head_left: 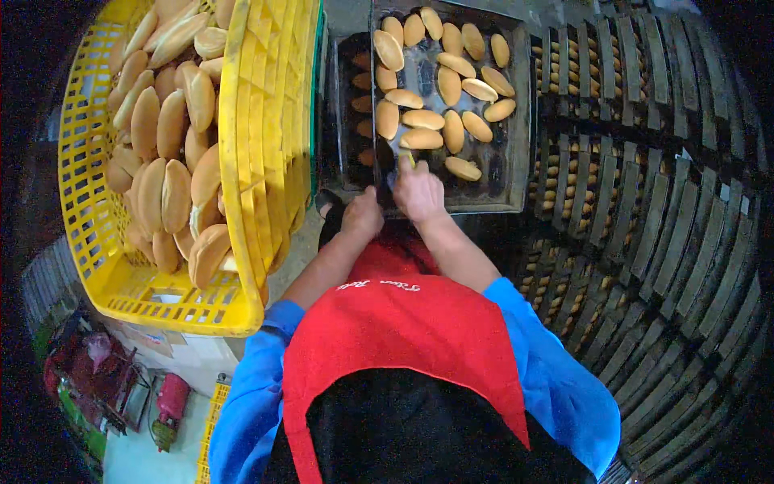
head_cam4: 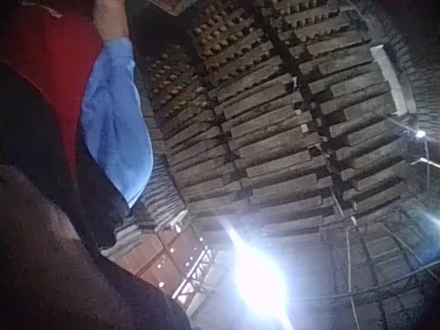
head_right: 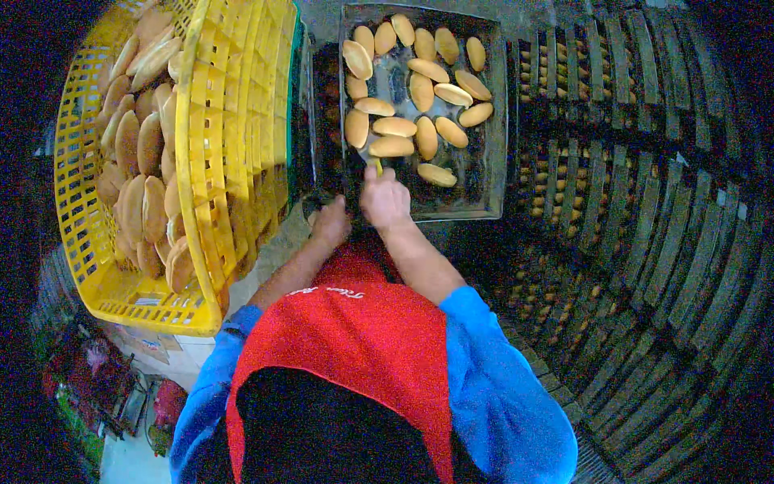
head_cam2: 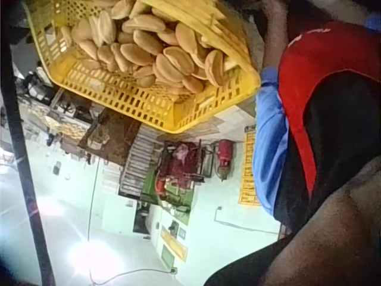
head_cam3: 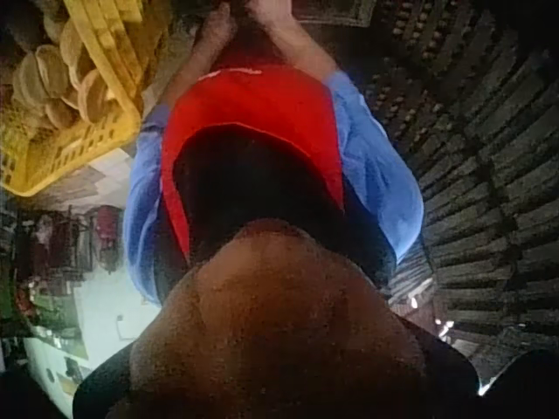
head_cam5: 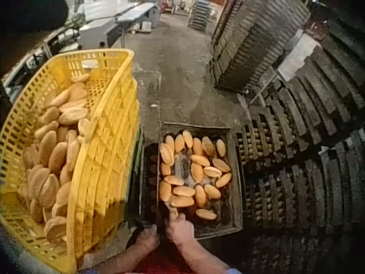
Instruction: The person uses a metal spatula to scrape small, oval-shaped baked goods from metal baking trays into a yellow plastic basket. The person repeatedly removes trays from a metal rack, scrapes the contents into the basket, and returns the empty trays to the rack.
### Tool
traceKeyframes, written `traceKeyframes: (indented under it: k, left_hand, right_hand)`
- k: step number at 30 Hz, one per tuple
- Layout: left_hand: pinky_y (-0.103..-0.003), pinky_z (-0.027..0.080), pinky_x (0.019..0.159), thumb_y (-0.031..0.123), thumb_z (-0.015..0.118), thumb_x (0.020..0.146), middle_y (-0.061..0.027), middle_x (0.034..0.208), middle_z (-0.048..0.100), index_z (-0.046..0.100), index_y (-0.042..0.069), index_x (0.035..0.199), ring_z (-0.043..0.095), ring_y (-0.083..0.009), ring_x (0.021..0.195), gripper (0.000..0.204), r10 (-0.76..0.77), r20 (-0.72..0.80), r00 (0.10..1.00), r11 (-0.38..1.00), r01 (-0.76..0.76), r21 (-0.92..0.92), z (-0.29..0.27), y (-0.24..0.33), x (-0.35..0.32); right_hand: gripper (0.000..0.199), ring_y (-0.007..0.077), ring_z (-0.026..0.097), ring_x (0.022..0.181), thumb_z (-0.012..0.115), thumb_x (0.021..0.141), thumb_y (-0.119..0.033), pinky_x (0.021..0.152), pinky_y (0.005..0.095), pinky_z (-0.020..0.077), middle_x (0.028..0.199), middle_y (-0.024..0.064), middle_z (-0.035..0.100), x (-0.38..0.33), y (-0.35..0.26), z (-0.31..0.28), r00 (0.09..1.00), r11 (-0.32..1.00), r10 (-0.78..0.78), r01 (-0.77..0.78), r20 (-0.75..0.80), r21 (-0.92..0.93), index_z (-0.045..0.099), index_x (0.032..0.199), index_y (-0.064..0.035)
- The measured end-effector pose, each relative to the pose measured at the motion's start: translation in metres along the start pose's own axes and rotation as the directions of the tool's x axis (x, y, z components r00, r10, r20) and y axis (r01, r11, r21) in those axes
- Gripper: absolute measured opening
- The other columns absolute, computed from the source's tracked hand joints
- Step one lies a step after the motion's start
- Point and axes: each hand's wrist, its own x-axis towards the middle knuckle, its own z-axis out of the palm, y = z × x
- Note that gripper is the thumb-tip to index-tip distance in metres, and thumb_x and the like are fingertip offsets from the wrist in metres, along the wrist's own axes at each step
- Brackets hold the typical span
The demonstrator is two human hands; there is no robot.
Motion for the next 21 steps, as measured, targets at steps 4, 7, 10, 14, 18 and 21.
traceKeyframes:
  k: [4,7,10,14,18,21]
  left_hand:
    - [-0.049,0.046,0.084,0.006,0.05,0.081,-0.0286,0.093,0.061,0.047,0.001,0.103,0.06,-0.0428,0.092,0.023,-0.028,-0.015,1.0,0.999,0.028,0.033,-0.009,0.01,-0.013]
    - [-0.05,0.047,0.083,0.009,0.052,0.082,-0.0288,0.092,0.061,0.048,0.001,0.102,0.059,-0.0436,0.092,0.022,0.038,-0.072,0.997,0.999,-0.037,0.021,0.009,-0.006,-0.003]
    - [-0.051,0.046,0.081,0.015,0.057,0.083,-0.029,0.092,0.061,0.048,0.001,0.103,0.059,-0.0441,0.091,0.026,0.018,-0.018,1.0,0.999,-0.019,-0.04,-0.008,0.005,-0.01]
    - [-0.05,0.046,0.081,0.017,0.058,0.083,-0.0289,0.092,0.061,0.049,0.001,0.102,0.059,-0.044,0.091,0.027,0.092,-0.056,0.994,0.994,-0.095,-0.053,0.0,-0.002,-0.009]
    - [-0.05,0.047,0.082,0.018,0.056,0.083,-0.028,0.093,0.061,0.049,0.001,0.102,0.059,-0.0435,0.092,0.026,0.026,-0.041,0.999,0.998,-0.029,-0.063,0.006,-0.003,-0.002]
    - [-0.05,0.047,0.082,0.018,0.055,0.083,-0.0275,0.095,0.061,0.049,0.001,0.103,0.059,-0.0426,0.093,0.026,0.014,-0.022,1.0,0.997,-0.016,-0.076,0.007,-0.002,-0.001]
  right_hand:
    - [0.025,0.0375,0.064,0.071,0.051,0.079,-0.015,0.063,0.0454,0.053,0.08,0.0226,0.062,0.065,-0.019,-0.026,0.999,1.0,-0.012,0.012,-0.048,0.015,0.051,0.101,-0.0025]
    - [0.026,0.0368,0.064,0.077,0.05,0.079,-0.016,0.07,0.0455,0.0521,0.081,0.0213,0.064,0.113,-0.024,-0.038,0.997,0.999,-0.001,0.004,-0.075,0.049,0.052,0.101,-0.0031]
    - [0.026,0.035,0.064,0.084,0.046,0.081,-0.019,0.077,0.0448,0.0506,0.089,0.0197,0.065,0.164,-0.007,-0.033,0.976,0.998,0.061,-0.058,-0.208,0.02,0.057,0.101,-0.0052]
    - [0.026,0.0365,0.063,0.084,0.046,0.084,-0.022,0.073,0.0462,0.0502,0.089,0.0227,0.064,0.157,0.013,-0.097,0.991,0.998,0.052,-0.049,-0.122,0.033,0.058,0.101,-0.0056]
    - [0.022,0.0432,0.06,0.069,0.048,0.089,-0.026,0.065,0.054,0.0469,0.074,0.0248,0.061,0.03,0.023,-0.11,0.987,0.991,-0.013,0.034,-0.159,0.13,0.055,0.091,-0.0055]
    - [0.019,0.0388,0.061,0.058,0.048,0.088,-0.022,0.052,0.0484,0.0504,0.065,0.0221,0.057,-0.073,0.035,-0.047,0.987,0.995,-0.09,0.094,-0.132,0.027,0.052,0.096,-0.0048]
